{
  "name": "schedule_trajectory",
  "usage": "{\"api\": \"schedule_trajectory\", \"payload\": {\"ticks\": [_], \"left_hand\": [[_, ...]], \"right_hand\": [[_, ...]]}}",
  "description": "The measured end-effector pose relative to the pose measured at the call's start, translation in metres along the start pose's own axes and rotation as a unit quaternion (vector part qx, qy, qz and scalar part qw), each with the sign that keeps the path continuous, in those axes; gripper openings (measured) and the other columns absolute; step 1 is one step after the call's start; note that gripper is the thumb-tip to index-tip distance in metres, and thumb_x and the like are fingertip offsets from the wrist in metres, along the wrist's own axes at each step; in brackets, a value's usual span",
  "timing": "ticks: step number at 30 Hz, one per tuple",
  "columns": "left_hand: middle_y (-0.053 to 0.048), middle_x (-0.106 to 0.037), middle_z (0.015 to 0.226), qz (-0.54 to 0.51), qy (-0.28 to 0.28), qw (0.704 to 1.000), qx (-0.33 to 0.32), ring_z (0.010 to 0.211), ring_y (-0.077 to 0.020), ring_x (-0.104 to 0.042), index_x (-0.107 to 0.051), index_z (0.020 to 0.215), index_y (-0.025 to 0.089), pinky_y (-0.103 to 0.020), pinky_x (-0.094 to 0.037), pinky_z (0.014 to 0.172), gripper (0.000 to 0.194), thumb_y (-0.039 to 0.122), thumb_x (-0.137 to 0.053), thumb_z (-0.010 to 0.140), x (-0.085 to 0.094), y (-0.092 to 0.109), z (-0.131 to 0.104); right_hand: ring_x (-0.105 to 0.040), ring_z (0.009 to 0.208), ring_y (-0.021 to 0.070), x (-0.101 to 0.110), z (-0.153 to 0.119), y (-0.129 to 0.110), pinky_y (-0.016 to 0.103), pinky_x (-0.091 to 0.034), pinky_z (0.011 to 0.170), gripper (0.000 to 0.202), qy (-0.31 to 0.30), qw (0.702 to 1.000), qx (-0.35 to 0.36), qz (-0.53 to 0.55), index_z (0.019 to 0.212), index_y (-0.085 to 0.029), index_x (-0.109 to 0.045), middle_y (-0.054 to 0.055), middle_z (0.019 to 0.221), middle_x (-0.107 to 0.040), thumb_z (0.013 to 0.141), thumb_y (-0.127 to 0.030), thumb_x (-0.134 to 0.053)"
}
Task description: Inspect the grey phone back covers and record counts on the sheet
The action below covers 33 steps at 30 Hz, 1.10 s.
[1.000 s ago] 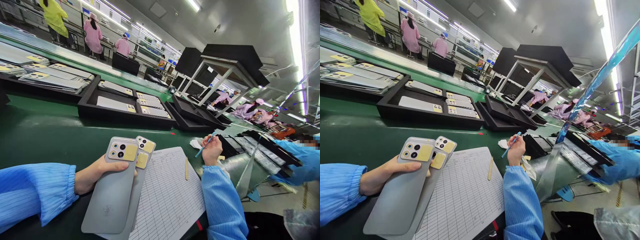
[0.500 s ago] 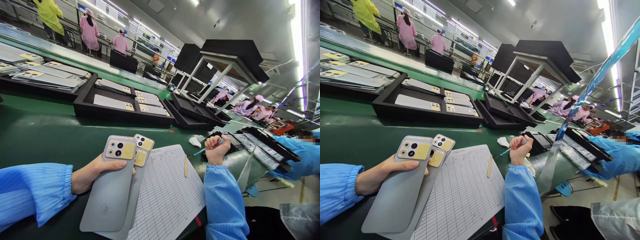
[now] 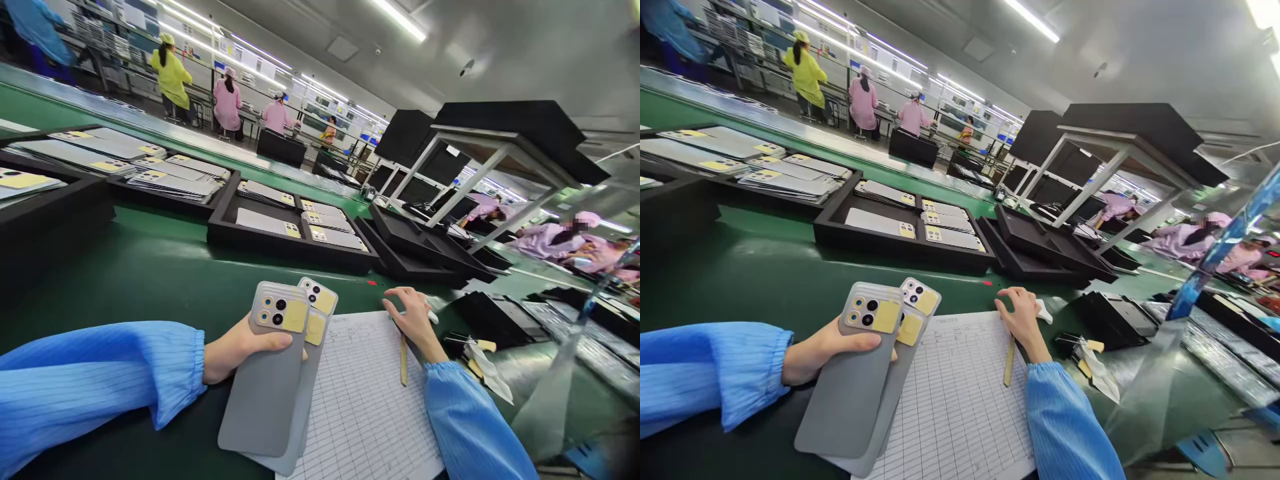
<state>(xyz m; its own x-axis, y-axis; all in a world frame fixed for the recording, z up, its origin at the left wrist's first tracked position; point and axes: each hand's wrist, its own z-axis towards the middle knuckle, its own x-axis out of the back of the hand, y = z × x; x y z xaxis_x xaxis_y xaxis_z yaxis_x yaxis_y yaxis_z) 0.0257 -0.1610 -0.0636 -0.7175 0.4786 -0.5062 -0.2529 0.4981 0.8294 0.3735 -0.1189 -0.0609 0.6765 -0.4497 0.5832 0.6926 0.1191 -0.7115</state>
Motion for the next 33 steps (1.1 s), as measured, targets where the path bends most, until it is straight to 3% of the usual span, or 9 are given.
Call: {"api": "schedule_trajectory", "payload": {"ticks": [3,7,9,11,15,19,24,29,33], "left_hand": [[-0.010,-0.071,0.085,0.000,-0.005,1.000,-0.024,0.078,-0.0201,-0.065,-0.063,0.097,0.012,-0.029,-0.051,0.072,0.032,0.028,-0.069,0.070,0.000,-0.006,0.000],[-0.011,-0.070,0.092,0.010,0.011,0.998,-0.063,0.086,-0.0217,-0.064,-0.058,0.107,0.012,-0.031,-0.051,0.079,0.042,0.035,-0.067,0.072,-0.006,-0.013,-0.005],[-0.010,-0.070,0.097,0.018,0.018,0.997,-0.071,0.091,-0.0210,-0.064,-0.058,0.109,0.013,-0.029,-0.050,0.082,0.043,0.037,-0.065,0.074,-0.009,-0.017,-0.010],[-0.011,-0.069,0.101,0.016,0.020,0.998,-0.066,0.096,-0.0214,-0.062,-0.057,0.110,0.013,-0.029,-0.049,0.085,0.045,0.038,-0.066,0.074,-0.012,-0.022,-0.014],[-0.011,-0.068,0.102,-0.004,0.021,0.999,-0.039,0.095,-0.0220,-0.063,-0.052,0.118,0.013,-0.032,-0.049,0.087,0.053,0.037,-0.067,0.073,-0.014,-0.026,-0.017],[-0.010,-0.069,0.099,-0.007,-0.020,0.999,-0.033,0.093,-0.0220,-0.064,-0.052,0.118,0.014,-0.033,-0.050,0.086,0.049,0.034,-0.064,0.076,-0.016,-0.024,-0.016],[-0.009,-0.066,0.108,0.017,-0.047,0.998,-0.042,0.104,-0.0213,-0.060,-0.051,0.120,0.016,-0.032,-0.046,0.093,0.045,0.030,-0.061,0.079,-0.017,-0.022,-0.015],[-0.010,-0.064,0.112,0.026,-0.001,0.999,-0.042,0.105,-0.0217,-0.059,-0.055,0.114,0.015,-0.032,-0.046,0.091,0.037,0.030,-0.058,0.081,-0.016,-0.022,-0.017],[-0.010,-0.068,0.102,-0.021,0.033,0.998,-0.057,0.094,-0.0207,-0.064,-0.057,0.113,0.014,-0.030,-0.051,0.082,0.037,0.030,-0.060,0.080,-0.013,-0.023,-0.017]], "right_hand": [[-0.049,0.097,0.0287,-0.004,-0.009,-0.033,0.047,-0.031,0.090,0.029,-0.036,0.999,-0.016,0.027,0.081,-0.022,-0.062,0.008,0.093,-0.061,0.067,-0.047,-0.062],[-0.062,0.081,0.0225,-0.034,-0.051,-0.088,0.038,-0.049,0.071,0.042,-0.192,0.973,-0.051,0.117,0.108,-0.020,-0.052,0.008,0.089,-0.067,0.082,-0.052,-0.045],[-0.063,0.083,0.0221,-0.056,-0.075,-0.108,0.037,-0.050,0.072,0.047,-0.317,0.924,-0.075,0.200,0.116,-0.020,-0.051,0.008,0.093,-0.067,0.084,-0.054,-0.042],[-0.061,0.094,0.0232,-0.074,-0.094,-0.120,0.037,-0.049,0.080,0.045,-0.366,0.885,-0.090,0.275,0.112,-0.021,-0.057,0.007,0.101,-0.066,0.085,-0.054,-0.043],[-0.055,0.108,0.0220,-0.087,-0.108,-0.122,0.035,-0.043,0.093,0.034,-0.349,0.860,-0.115,0.354,0.114,-0.025,-0.056,0.003,0.116,-0.061,0.087,-0.045,-0.047],[-0.050,0.115,0.0214,-0.082,-0.108,-0.118,0.033,-0.043,0.094,0.031,-0.328,0.868,-0.108,0.356,0.116,-0.028,-0.050,0.001,0.123,-0.056,0.088,-0.040,-0.048],[-0.047,0.119,0.0212,-0.082,-0.106,-0.115,0.036,-0.041,0.099,0.049,-0.292,0.878,-0.121,0.360,0.133,-0.030,-0.031,0.002,0.131,-0.050,0.088,-0.038,-0.048],[-0.043,0.124,0.0212,-0.078,-0.095,-0.112,0.038,-0.039,0.102,0.060,-0.193,0.896,-0.155,0.368,0.138,-0.037,-0.021,-0.002,0.137,-0.044,0.087,-0.037,-0.051],[-0.048,0.121,0.0240,-0.070,-0.089,-0.113,0.042,-0.045,0.096,0.065,-0.170,0.903,-0.159,0.361,0.140,-0.039,-0.017,-0.001,0.135,-0.047,0.086,-0.037,-0.053]]}}
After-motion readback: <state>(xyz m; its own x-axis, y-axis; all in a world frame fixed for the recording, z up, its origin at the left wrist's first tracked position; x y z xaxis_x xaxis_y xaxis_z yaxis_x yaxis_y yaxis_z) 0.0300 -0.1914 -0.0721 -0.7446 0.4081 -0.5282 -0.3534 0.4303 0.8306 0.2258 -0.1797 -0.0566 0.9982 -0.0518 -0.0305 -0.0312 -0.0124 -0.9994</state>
